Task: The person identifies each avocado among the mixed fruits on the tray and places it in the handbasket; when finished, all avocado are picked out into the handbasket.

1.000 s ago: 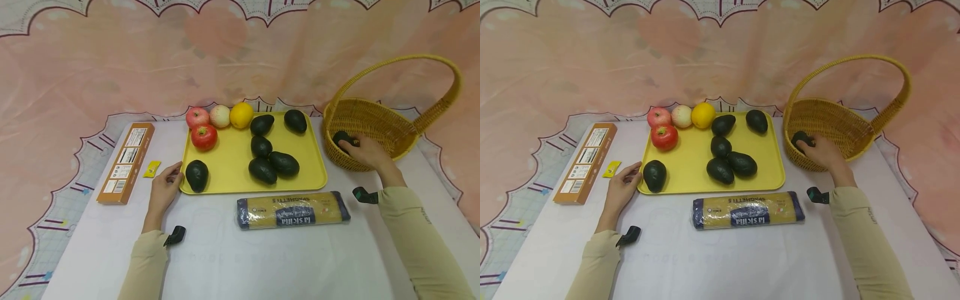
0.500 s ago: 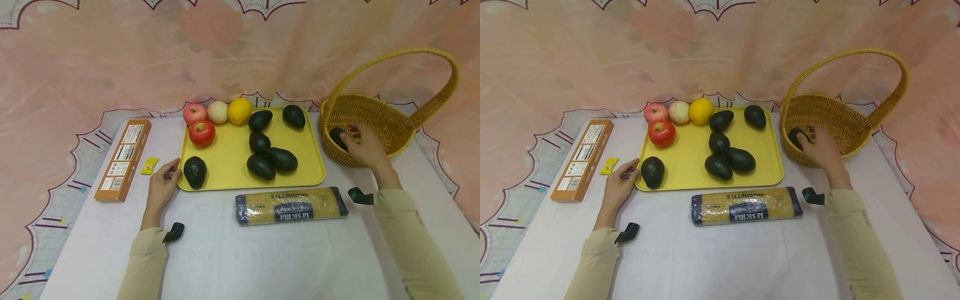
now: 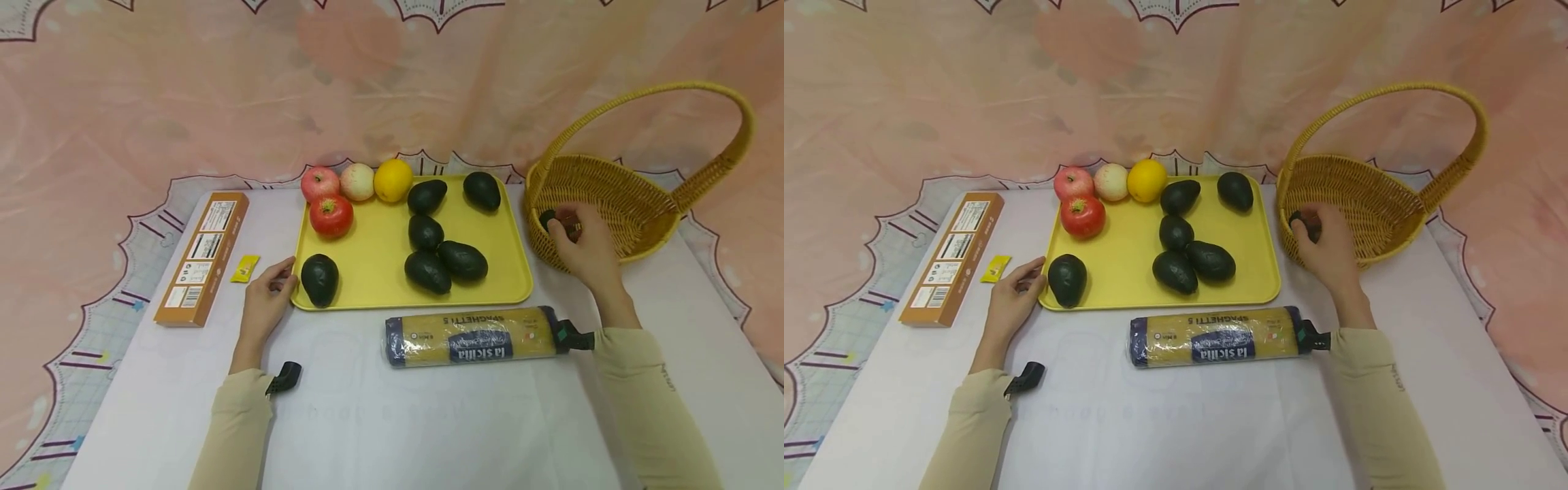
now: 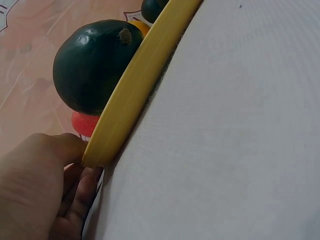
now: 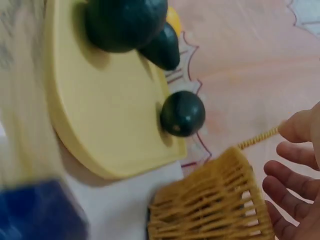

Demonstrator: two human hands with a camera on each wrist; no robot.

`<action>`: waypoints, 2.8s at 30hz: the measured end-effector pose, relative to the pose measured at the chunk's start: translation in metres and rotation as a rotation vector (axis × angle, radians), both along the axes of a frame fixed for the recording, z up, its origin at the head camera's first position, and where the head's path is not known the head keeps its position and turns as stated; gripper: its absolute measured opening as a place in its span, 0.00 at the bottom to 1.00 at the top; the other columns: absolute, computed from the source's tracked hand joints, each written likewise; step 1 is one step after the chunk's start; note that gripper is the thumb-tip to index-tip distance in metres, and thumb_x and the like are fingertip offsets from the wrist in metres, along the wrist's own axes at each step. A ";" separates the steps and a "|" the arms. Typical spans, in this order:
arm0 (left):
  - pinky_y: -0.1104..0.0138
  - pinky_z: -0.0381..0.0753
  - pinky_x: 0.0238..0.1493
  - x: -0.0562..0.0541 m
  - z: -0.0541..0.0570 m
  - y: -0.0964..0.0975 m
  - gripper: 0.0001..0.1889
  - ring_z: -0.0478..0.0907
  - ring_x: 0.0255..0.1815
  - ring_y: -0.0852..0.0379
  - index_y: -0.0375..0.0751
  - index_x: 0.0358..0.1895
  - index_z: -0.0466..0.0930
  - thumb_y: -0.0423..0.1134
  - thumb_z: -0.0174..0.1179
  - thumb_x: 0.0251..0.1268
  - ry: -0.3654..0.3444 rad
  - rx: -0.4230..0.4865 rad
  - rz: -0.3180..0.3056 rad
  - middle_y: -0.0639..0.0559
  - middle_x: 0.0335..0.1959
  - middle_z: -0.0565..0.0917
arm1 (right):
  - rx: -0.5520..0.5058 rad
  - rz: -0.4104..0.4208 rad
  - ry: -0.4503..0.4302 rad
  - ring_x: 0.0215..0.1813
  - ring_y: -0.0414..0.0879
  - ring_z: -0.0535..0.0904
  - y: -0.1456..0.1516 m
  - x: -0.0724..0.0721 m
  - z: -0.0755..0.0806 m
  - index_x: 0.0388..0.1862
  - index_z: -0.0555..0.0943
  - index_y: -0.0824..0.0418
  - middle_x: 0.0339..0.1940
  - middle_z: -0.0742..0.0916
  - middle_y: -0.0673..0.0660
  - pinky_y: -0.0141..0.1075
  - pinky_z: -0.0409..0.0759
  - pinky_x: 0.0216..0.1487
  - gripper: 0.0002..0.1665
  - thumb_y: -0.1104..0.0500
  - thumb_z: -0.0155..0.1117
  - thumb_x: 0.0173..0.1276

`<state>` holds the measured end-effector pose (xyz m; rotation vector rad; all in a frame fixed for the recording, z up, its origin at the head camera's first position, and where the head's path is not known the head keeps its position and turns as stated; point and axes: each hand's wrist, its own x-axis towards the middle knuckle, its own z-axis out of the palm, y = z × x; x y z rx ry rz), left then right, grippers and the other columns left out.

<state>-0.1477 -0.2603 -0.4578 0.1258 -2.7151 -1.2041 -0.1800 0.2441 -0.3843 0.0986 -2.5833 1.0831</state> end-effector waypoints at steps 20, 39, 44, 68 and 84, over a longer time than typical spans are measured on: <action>0.86 0.66 0.37 0.000 -0.001 -0.001 0.21 0.76 0.41 0.54 0.48 0.63 0.73 0.39 0.55 0.68 -0.007 -0.003 -0.003 0.43 0.49 0.81 | 0.017 0.261 -0.047 0.55 0.55 0.72 -0.058 0.018 -0.006 0.59 0.71 0.66 0.53 0.78 0.63 0.51 0.70 0.54 0.22 0.57 0.58 0.69; 0.86 0.67 0.37 0.001 -0.003 -0.001 0.20 0.77 0.41 0.53 0.45 0.62 0.74 0.36 0.56 0.66 0.035 -0.001 -0.010 0.42 0.48 0.82 | 0.206 0.376 -0.366 0.61 0.58 0.71 -0.084 0.014 -0.016 0.70 0.60 0.59 0.64 0.72 0.61 0.52 0.72 0.58 0.47 0.42 0.68 0.58; 0.86 0.67 0.37 0.000 -0.002 0.000 0.20 0.77 0.40 0.55 0.44 0.61 0.75 0.35 0.56 0.66 0.047 0.000 -0.013 0.42 0.47 0.82 | 0.232 0.370 -0.371 0.58 0.56 0.73 -0.088 0.010 -0.017 0.69 0.62 0.58 0.62 0.74 0.61 0.51 0.73 0.56 0.47 0.43 0.70 0.56; 0.85 0.67 0.39 0.000 -0.002 -0.001 0.21 0.76 0.42 0.54 0.47 0.63 0.73 0.39 0.55 0.67 0.000 -0.005 -0.014 0.43 0.49 0.81 | 0.247 0.310 -0.230 0.56 0.57 0.75 -0.078 0.015 -0.004 0.67 0.64 0.57 0.62 0.73 0.60 0.53 0.72 0.57 0.42 0.49 0.70 0.56; 0.86 0.66 0.38 0.002 0.000 0.000 0.21 0.76 0.42 0.54 0.47 0.63 0.73 0.38 0.55 0.67 -0.004 -0.008 -0.011 0.43 0.50 0.81 | 0.126 0.211 -0.143 0.55 0.55 0.72 -0.058 0.016 0.005 0.66 0.64 0.60 0.59 0.73 0.61 0.49 0.75 0.49 0.42 0.52 0.70 0.55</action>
